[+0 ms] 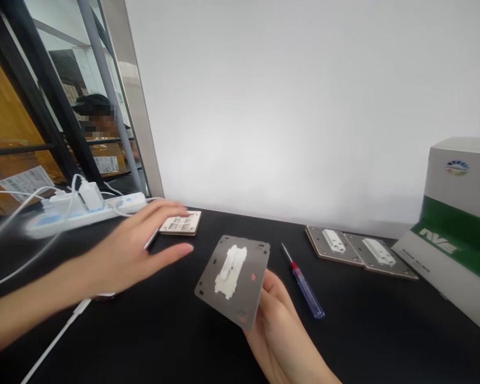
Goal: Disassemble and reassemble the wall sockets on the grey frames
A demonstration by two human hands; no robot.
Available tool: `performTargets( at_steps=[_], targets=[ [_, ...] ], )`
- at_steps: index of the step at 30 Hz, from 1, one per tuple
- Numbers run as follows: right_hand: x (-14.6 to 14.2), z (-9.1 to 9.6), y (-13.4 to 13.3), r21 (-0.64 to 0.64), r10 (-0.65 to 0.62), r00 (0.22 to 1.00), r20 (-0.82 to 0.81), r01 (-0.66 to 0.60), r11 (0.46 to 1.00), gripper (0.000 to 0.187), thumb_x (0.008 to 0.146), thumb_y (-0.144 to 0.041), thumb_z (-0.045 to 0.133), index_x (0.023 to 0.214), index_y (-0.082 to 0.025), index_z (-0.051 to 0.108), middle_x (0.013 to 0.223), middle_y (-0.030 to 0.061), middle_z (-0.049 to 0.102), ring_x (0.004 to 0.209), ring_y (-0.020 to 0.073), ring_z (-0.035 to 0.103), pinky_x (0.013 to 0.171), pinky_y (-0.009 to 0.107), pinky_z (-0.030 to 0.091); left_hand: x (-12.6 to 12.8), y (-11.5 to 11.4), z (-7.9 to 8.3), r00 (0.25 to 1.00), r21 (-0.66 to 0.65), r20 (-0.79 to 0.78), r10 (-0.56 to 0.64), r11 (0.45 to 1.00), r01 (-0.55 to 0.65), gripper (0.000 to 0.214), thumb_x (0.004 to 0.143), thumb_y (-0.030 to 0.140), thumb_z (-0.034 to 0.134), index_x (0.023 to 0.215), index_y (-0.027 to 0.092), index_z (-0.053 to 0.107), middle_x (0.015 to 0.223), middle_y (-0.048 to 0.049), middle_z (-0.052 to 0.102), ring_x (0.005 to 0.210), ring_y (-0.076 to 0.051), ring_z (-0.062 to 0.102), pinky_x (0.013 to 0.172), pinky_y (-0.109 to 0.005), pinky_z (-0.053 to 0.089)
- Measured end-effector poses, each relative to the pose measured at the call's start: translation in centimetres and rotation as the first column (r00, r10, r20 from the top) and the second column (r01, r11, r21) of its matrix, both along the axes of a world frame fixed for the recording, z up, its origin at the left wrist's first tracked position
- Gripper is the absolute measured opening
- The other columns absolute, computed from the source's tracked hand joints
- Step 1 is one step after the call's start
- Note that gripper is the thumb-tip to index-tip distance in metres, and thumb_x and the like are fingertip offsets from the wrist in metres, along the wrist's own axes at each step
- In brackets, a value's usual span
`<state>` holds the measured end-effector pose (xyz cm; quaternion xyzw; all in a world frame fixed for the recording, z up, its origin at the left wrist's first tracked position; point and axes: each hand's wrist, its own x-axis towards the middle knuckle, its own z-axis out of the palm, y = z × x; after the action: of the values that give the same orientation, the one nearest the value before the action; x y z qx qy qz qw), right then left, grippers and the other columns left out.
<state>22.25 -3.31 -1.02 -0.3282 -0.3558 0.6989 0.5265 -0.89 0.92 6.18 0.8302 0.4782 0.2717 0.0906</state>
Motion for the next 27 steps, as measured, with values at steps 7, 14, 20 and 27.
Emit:
performTargets(
  at_steps=[7,14,20,27],
  targets=[
    [-0.3,-0.5,-0.4,-0.219,-0.063,0.998,0.019,0.066,0.973,0.029,0.066,-0.033,0.082,0.092,-0.025,0.072,0.097,0.0025,0.074,0.099,0.0232,0.065,0.094,0.038,0.049,-2.2,9.2,-2.9,0.908,-0.253,-0.385,-0.162,0.965,0.065,0.106,0.072,0.077,0.055,0.152,0.016,0.021,0.156,-0.0186,0.026,0.139,-0.039,0.032,0.111,-0.047,0.027],
    [-0.4,-0.6,0.0,-0.259,-0.071,0.997,-0.016,0.065,0.964,0.024,0.065,-0.025,0.081,0.087,-0.022,0.071,0.090,0.0022,0.073,0.093,0.0236,0.066,0.086,0.037,0.051,-1.2,10.5,-3.7,0.889,-0.233,-0.412,-0.198,0.966,0.107,0.100,0.079,0.077,0.045,0.151,0.012,0.023,0.151,-0.0196,0.037,0.134,-0.037,0.038,0.106,-0.045,0.033],
    [-0.6,-0.5,0.0,-0.262,-0.071,0.997,-0.001,0.068,0.963,0.025,0.062,-0.027,0.082,0.084,-0.022,0.071,0.085,0.0010,0.072,0.085,0.0208,0.066,0.081,0.033,0.053,0.8,8.9,-3.4,0.886,-0.178,-0.412,-0.214,0.972,0.152,0.094,0.078,0.073,0.050,0.147,0.013,0.033,0.140,-0.0183,0.050,0.127,-0.037,0.044,0.102,-0.047,0.035],
    [-0.2,-1.0,0.1,-0.234,-0.071,0.997,-0.006,0.068,0.970,0.022,0.063,-0.030,0.082,0.078,-0.023,0.069,0.078,-0.0004,0.070,0.077,0.0183,0.064,0.076,0.032,0.053,4.1,2.2,-4.2,0.918,-0.109,-0.359,-0.167,0.985,0.136,0.078,0.082,0.048,0.059,0.144,0.008,0.035,0.136,-0.0189,0.053,0.116,-0.035,0.049,0.098,-0.050,0.037]
  ],
)
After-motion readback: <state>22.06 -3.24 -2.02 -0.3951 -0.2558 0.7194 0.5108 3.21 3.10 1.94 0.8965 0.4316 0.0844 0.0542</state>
